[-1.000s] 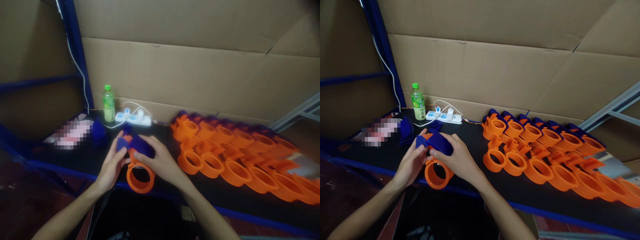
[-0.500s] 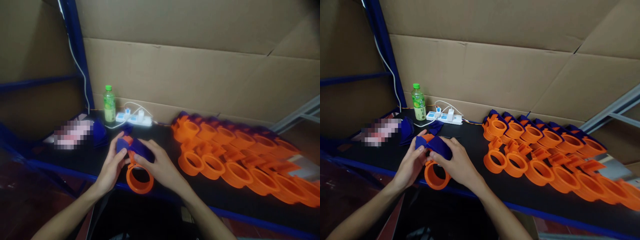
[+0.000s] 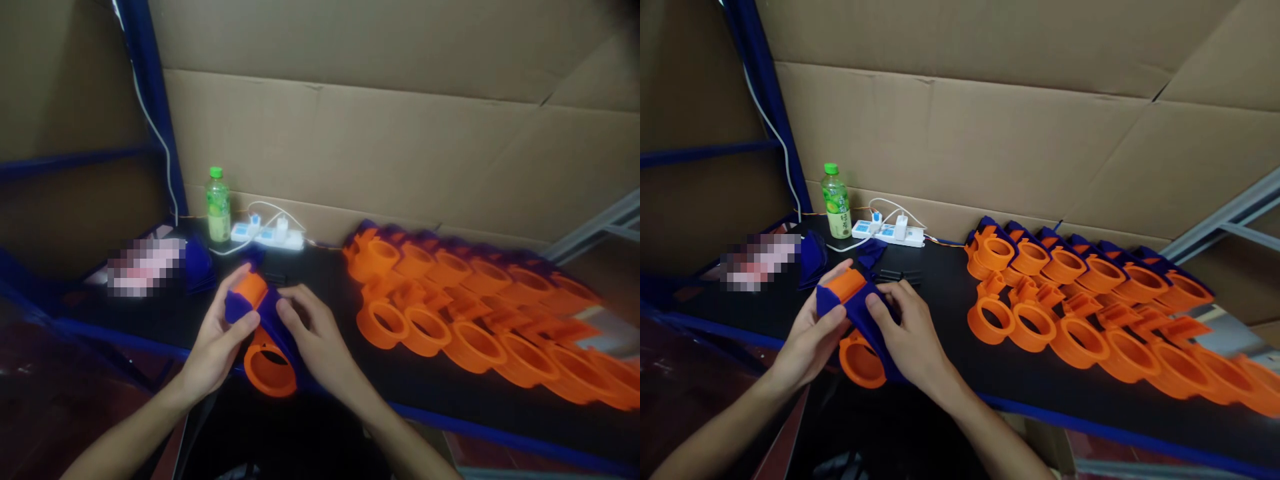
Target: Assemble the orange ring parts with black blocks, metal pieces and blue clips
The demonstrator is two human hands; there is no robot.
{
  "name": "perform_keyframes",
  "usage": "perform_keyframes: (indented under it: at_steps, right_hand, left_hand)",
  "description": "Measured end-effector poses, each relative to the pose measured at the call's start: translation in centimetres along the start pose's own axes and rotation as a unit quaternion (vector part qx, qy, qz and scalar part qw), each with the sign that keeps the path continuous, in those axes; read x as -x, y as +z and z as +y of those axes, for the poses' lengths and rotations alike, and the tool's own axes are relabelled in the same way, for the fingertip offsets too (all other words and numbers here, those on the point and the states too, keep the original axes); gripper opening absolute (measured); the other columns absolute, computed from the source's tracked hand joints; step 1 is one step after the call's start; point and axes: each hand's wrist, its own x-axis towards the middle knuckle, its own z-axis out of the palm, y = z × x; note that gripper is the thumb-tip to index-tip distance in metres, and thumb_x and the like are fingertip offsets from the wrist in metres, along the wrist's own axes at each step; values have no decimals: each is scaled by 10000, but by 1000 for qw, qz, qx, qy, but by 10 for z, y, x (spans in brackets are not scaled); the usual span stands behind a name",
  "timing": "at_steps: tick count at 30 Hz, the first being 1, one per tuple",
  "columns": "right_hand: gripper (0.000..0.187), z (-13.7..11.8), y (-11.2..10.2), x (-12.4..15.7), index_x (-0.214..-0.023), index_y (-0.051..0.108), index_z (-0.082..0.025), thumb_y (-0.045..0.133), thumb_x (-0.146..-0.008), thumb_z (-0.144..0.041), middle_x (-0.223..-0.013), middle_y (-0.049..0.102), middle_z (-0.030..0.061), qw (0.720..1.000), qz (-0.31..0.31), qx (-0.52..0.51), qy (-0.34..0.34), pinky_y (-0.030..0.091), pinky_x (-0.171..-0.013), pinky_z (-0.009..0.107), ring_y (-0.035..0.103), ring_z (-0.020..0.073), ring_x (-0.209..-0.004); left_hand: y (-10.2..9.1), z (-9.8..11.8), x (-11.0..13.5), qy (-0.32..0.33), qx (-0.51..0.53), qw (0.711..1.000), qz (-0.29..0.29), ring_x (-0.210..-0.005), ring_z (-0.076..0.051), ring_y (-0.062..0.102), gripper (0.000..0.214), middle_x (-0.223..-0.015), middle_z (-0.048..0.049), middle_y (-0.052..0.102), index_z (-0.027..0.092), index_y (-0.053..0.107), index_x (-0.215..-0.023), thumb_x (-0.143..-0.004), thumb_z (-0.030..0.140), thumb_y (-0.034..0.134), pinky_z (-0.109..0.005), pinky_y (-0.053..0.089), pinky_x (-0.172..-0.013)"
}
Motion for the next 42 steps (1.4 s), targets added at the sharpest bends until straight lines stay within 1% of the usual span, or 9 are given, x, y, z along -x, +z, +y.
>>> perform_keyframes:
  at_steps: [7, 13, 22, 27, 30, 32, 34, 37, 42]
  right_hand:
    - [217, -11, 7, 6, -973, 615, -198, 661, -916, -402, -835, 546, -13, 974, 4, -222, 39, 408, -689, 223, 498, 107, -748]
    - [219, -12, 2, 15, -941, 625, -186, 693, -896, -390, -823, 524, -10, 974, -3, -224, 39, 368, -674, 218, 468, 104, -749]
    - [215, -7, -1, 15, -912, 584, -194, 687, -896, -382, -822, 530, -12, 971, -18, -235, 32, 403, -699, 223, 487, 112, -761]
    - [199, -6, -2, 17, -1077, 662, -223, 549, -984, -357, -1011, 607, 47, 996, 64, 33, -57, 487, -834, 297, 587, 167, -930]
    - [479, -9, 4, 30, -1388, 533, -232, 610, -938, -377, -1288, 543, 115, 950, 105, 243, -164, 477, -990, 391, 550, 240, -1160]
    - [701, -12, 11, 41, -1491, 423, -230, 702, -864, -376, -1443, 452, 140, 906, 56, 359, -219, 452, -1049, 456, 478, 297, -1281]
    - [740, -12, 15, 48, -1500, 414, -237, 727, -832, -285, -1513, 401, 134, 863, 5, 446, -238, 447, -1062, 474, 440, 316, -1327]
    - [673, -7, 1, 39, -1469, 454, -227, 679, -836, -198, -1503, 420, 125, 846, 1, 489, -214, 478, -1040, 428, 475, 288, -1291]
    - [642, 19, -66, -22, -1405, 513, -151, 681, -834, -392, -1356, 530, 173, 833, 56, 546, -66, 478, -1002, 436, 521, 321, -1208]
  left_hand:
    - [-5, 5, 11, 37, -18, 998, -52, -1232, -350, 595, 701, -1386, -116, 596, 265, 530, -1416, -768, 248, 797, -406, 519, -999]
    - [-12, 12, 12, 47, -44, 991, -118, -1151, -326, 619, 831, -1318, -102, 613, 274, 508, -1418, -669, 261, 868, -343, 543, -916]
    - [-6, 22, 12, 18, -50, 984, -172, -1315, -381, 511, 843, -1404, -120, 574, 269, 521, -1409, -653, 244, 894, -460, 419, -1102]
    - [-2, 6, 9, 33, -10, 998, -56, -1265, -338, 575, 687, -1356, -112, 619, 262, 567, -1363, -731, 208, 831, -416, 489, -1043]
    - [1, 0, 2, 34, 24, 999, 26, -1168, -285, 649, 627, -1268, -90, 669, 268, 561, -1363, -783, 231, 796, -381, 529, -992]
    - [0, -2, -4, 33, 29, 996, 72, -1079, -242, 689, 581, -1166, -66, 704, 269, 569, -1351, -810, 264, 780, -353, 547, -954]
    - [-3, -3, -10, 19, 24, 996, 79, -1024, -226, 703, 511, -1111, -58, 714, 258, 603, -1309, -826, 285, 767, -354, 558, -929]
    - [-8, -5, -20, 14, 10, 998, 57, -1144, -256, 660, 489, -1213, -83, 691, 259, 618, -1292, -826, 285, 766, -416, 525, -1003]
    - [-14, -10, -31, 90, -38, 994, 52, -1377, -309, 480, 544, -1391, -101, 600, 294, 561, -1356, -842, 304, 740, -507, 447, -1092]
